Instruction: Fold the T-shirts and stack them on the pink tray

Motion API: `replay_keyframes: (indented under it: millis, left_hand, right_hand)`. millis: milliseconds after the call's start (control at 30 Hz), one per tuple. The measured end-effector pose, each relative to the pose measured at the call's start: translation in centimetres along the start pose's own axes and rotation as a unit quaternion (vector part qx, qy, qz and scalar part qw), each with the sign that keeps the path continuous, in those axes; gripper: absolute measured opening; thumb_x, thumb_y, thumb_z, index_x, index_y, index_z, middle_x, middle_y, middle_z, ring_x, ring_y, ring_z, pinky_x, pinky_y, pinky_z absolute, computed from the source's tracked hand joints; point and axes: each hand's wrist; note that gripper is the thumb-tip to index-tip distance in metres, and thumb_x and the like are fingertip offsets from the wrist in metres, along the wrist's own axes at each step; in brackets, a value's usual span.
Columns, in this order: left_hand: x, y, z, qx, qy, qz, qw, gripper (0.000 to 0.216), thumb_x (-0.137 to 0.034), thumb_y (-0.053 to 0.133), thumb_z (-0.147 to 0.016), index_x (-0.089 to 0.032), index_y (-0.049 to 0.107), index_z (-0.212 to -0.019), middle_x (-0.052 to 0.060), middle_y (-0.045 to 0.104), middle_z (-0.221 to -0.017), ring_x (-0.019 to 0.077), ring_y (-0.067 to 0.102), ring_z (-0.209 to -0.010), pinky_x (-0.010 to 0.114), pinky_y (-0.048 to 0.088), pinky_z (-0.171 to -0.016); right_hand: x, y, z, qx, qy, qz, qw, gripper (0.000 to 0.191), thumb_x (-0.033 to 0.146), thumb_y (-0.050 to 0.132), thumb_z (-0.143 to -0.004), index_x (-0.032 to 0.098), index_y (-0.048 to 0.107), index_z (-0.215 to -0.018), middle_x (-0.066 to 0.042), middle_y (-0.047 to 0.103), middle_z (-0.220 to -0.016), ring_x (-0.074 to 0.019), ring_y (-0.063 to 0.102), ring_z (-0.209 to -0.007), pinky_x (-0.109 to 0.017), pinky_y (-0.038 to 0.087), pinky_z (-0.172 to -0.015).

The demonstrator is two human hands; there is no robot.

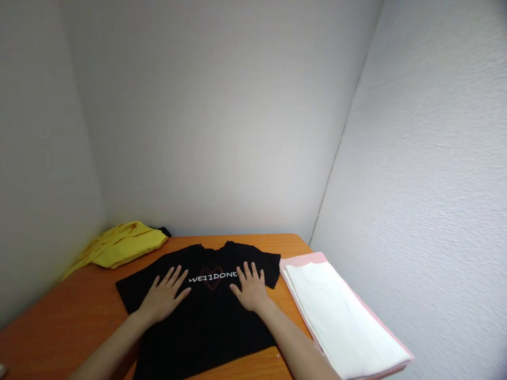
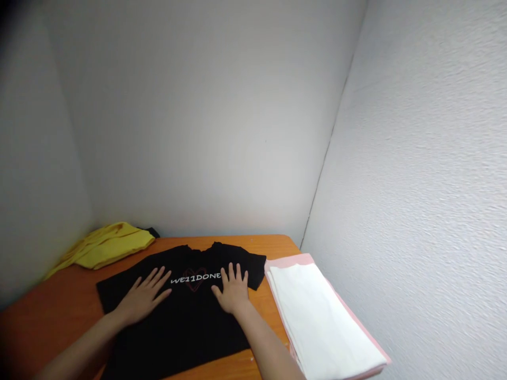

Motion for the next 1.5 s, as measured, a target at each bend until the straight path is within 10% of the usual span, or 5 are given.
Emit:
replay_keyframes:
  millis: [500,967,1500]
  left_hand:
    - [-0.2,0.8,0.8,-0.026,-0.014,0.000,1.000,0.067,-0.061,0.027,-0.093,-0.027,0.026,-0.150,0.005,0.017,-0.161,0.0264,0.014,-0.149,0.054,0.015,-0.119]
    - [-1.1,1.1,7.5,-0.025,0.021,0.014,0.999,0.068,-0.062,0.030,-0.092,-0.028,0.024,-0.151,0.005,0.018,-0.161,0.0270,0.014,-0.149,0.054,0.016,-0.118]
    - [-1.7,0.4,7.9,-0.015,0.010,0.015,1.000,0.069,-0.062,0.027,-0.093,-0.026,0.023,-0.151,0.006,0.017,-0.161,0.0265,0.013,-0.149,0.054,0.013,-0.118]
  right_hand:
    - [0.2,0.1,1.2,-0.023,-0.003,0.014,1.000,0.070,0.064,0.021,-0.096,0.023,0.026,-0.153,-0.009,0.014,-0.161,-0.0341,0.006,-0.148,-0.057,0.004,-0.115]
    - [0.4,0.4,8.8,-0.042,-0.015,0.034,0.998,0.070,0.065,0.022,-0.095,0.025,0.028,-0.152,-0.008,0.017,-0.161,-0.0334,0.009,-0.148,-0.057,0.007,-0.115]
    - [0.7,0.8,8.5,-0.033,0.000,0.049,0.998,0.069,0.065,0.024,-0.095,0.027,0.027,-0.152,-0.006,0.018,-0.160,-0.0321,0.011,-0.147,-0.056,0.009,-0.115]
Point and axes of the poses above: each hand's wrist, its own z-axis away from the middle knuckle, its own y-axis out of the palm, x = y × z
